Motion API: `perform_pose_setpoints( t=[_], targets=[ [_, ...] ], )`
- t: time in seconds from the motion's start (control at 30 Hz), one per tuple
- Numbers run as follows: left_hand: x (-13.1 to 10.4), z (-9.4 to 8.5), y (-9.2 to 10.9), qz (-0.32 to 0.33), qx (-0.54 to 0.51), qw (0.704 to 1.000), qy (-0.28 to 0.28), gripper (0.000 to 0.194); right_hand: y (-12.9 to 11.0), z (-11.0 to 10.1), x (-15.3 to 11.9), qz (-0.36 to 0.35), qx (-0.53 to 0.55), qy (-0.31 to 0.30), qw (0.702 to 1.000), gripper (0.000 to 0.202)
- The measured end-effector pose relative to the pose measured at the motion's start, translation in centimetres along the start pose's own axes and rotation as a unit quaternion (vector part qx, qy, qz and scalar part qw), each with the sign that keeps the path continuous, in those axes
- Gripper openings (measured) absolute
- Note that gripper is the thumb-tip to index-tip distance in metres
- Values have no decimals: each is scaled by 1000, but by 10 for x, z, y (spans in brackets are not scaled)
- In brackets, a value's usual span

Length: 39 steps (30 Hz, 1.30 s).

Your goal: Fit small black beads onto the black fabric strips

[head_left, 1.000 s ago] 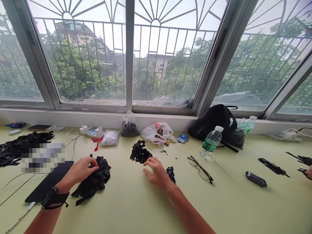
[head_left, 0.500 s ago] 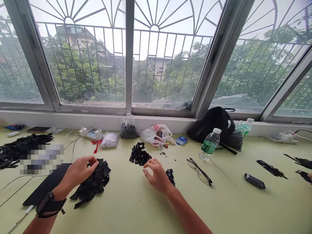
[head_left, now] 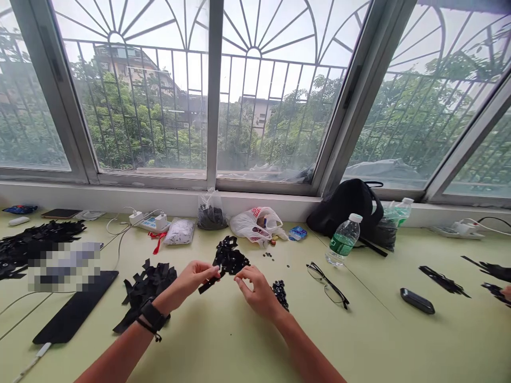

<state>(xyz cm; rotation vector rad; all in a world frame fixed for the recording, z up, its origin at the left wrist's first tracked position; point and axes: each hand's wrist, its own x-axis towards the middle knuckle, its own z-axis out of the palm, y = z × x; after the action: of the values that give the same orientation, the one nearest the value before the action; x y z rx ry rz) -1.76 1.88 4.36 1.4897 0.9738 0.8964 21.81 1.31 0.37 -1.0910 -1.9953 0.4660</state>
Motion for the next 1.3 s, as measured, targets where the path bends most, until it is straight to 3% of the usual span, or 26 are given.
perform_pose_setpoints(
  t=[0.13, 0.27, 0.4, 0.53, 0.73, 0.87, 1.1, 1.2, 1.3],
  targets=[
    [5, 25, -35, 14, -75, 995, -61, 39, -3, 1, 0, 25, 41, -45, 998, 31],
    [2, 37, -49, 42, -121, 987, -92, 35, -1, 4, 1, 46, 75, -71, 994, 31],
    [1, 39, -46, 44, -127, 988, -78, 37, 3, 6, 3, 79, 146, -77, 983, 34],
    [0, 35, -38, 42, -130, 990, -16, 41, 1, 3, 3, 104, 196, -50, 974, 37],
    [-2, 33, -34, 56, -133, 988, 63, 40, -5, 7, -1, 109, 231, -152, 955, 39],
    [1, 37, -38, 49, -126, 988, 69, 35, -9, 13, -2, 84, 194, -164, 964, 31],
    [5, 34, -39, 54, -121, 985, 114, 38, -3, 9, 4, 105, 214, -108, 965, 38],
    [4, 33, -36, 47, -114, 987, 108, 50, 3, 7, 6, 108, 215, -85, 967, 42],
    [2, 36, -35, 30, -93, 990, 98, 49, 6, 7, 5, 115, 196, -68, 971, 45]
  ],
)
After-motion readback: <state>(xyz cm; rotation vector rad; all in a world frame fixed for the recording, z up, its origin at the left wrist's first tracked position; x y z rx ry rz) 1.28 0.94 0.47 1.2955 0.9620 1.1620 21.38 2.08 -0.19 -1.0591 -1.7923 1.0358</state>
